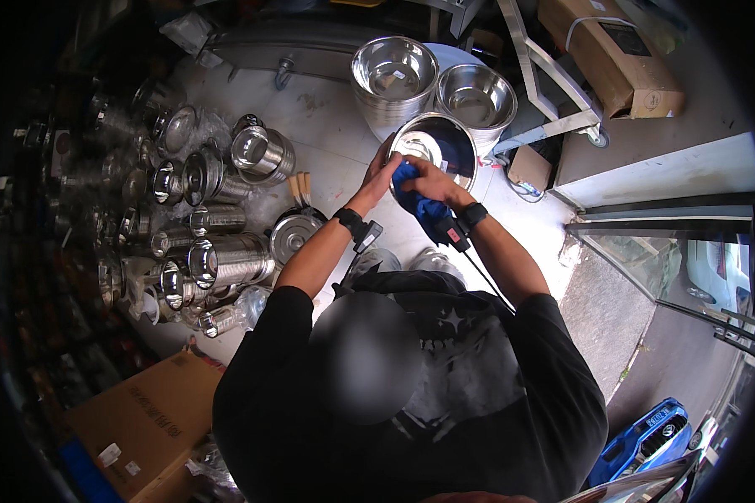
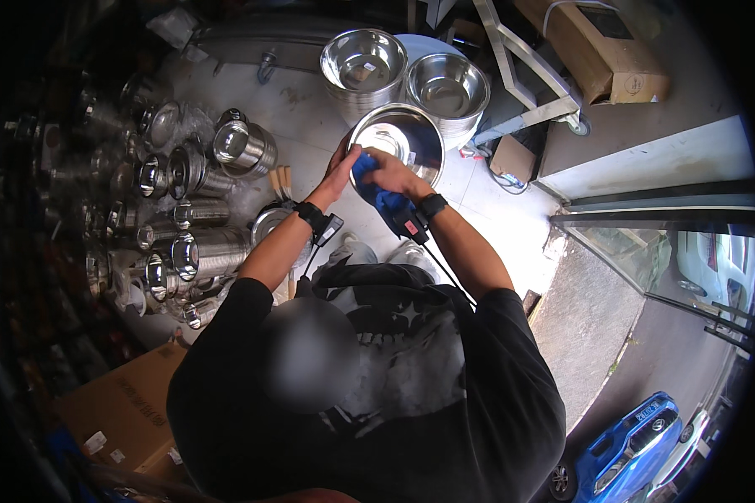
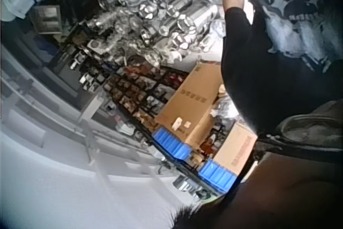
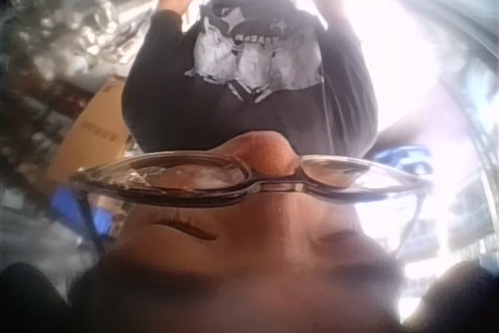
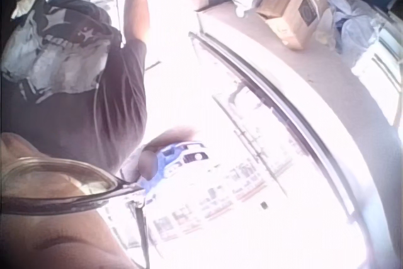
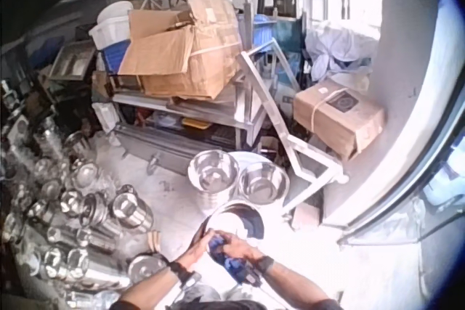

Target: The person wipes the inside and outside of several stainless steel bowls using a blue cloth. They pick up each bowl, wipe it thoroughly, and place it back on a white surface. The person repeats this process for multiple bowls.

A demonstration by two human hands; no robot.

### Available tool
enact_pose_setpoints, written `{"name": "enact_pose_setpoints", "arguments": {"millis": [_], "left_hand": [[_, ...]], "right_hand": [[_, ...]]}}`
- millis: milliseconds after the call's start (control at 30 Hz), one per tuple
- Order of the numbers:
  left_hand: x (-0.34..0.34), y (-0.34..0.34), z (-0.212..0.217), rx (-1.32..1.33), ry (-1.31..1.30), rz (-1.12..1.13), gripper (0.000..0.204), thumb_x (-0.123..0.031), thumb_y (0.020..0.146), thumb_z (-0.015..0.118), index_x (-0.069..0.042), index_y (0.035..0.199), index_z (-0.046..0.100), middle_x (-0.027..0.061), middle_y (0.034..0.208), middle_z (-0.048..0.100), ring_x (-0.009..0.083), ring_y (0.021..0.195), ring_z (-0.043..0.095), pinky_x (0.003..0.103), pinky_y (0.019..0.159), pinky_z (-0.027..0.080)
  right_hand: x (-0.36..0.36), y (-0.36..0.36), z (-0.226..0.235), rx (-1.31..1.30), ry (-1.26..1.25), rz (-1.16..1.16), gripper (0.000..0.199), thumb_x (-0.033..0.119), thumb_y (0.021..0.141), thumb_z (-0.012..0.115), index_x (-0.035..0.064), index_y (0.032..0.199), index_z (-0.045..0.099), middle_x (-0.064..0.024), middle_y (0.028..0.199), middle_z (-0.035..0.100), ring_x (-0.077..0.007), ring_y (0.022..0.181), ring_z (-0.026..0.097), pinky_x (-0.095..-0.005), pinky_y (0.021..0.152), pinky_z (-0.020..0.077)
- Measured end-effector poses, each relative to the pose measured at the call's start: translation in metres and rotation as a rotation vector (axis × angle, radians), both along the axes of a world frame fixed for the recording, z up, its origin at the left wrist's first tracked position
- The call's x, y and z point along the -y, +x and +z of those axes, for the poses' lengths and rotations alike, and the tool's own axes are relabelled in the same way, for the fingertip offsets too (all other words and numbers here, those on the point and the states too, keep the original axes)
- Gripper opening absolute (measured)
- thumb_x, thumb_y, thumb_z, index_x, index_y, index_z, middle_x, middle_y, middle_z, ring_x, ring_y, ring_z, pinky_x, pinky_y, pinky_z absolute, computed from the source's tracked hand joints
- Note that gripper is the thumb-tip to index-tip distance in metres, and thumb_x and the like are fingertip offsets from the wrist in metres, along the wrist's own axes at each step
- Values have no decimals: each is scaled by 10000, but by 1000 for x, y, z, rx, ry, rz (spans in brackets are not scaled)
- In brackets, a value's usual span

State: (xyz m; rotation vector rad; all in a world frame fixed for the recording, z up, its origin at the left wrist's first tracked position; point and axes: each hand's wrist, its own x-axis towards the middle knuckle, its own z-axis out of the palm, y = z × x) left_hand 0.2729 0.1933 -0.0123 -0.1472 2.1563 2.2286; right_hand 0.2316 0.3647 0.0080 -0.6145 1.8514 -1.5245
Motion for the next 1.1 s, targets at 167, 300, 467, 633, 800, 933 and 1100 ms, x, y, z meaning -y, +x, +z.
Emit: {"name": "enact_pose_setpoints", "arguments": {"millis": [167, 300, 467, 633, 800, 933, 1100], "left_hand": [[27, 1, -1, -42, -76, -59, 575, -260, 1013, 553, -76, 1526, 369, 95, 1409, 526, 165, 1211, 540, 304, 1025, 427], [46, 6, 0, 119, 40, -98, 641, -307, 969, 616, -79, 1520, 380, 76, 1129, 671, 130, 892, 660, 277, 756, 505], [66, 8, 7, 125, -25, -25, 636, -335, 966, 610, -80, 1510, 401, 98, 1316, 601, 174, 1106, 607, 297, 956, 460], [59, 12, 20, 157, 49, -58, 599, -320, 978, 591, -58, 1490, 423, 102, 1406, 552, 199, 1278, 514, 313, 1092, 368], [55, 11, 15, 177, 180, -70, 638, -212, 920, 640, -50, 1488, 402, 132, 1351, 585, 206, 1188, 597, 306, 1018, 469], [60, 9, 12, 78, 200, -16, 657, -165, 894, 633, -46, 1491, 385, 140, 1346, 588, 203, 1187, 604, 307, 997, 488], [67, 8, -3, 37, 292, 2, 685, -193, 886, 640, -55, 1504, 379, 136, 1300, 630, 199, 1015, 690, 295, 930, 513]], "right_hand": [[5, 29, 4, -475, 542, 328, 581, 147, 768, 633, 178, 1348, 615, -177, 1128, 705, -349, 1057, 670, -403, 948, 509], [5, 45, 0, -725, 764, 380, 456, 124, 816, 586, 208, 1252, 692, -156, 1066, 717, -338, 1038, 678, -436, 889, 533], [-22, 46, 31, -975, 752, 186, 398, 109, 879, 546, 205, 1234, 698, -97, 1032, 715, -284, 973, 692, -408, 815, 552], [-11, 22, 45, -1278, 1012, 191, 480, 145, 915, 533, 192, 1392, 558, -115, 1412, 510, -285, 1121, 558, -395, 844, 499], [1, -3, 7, -1524, 1257, 285, 500, 195, 933, 551, 232, 1432, 527, -91, 1495, 445, -237, 1170, 486, -395, 882, 448], [1, 3, -9, -1336, 1355, 348, 402, 187, 924, 558, 211, 1323, 600, -74, 1346, 535, -243, 1144, 509, -403, 831, 461], [5, 22, -1, -1155, 1170, 354, 262, 164, 916, 568, 176, 1153, 679, -58, 1114, 619, -254, 1089, 564, -385, 787, 511]]}}
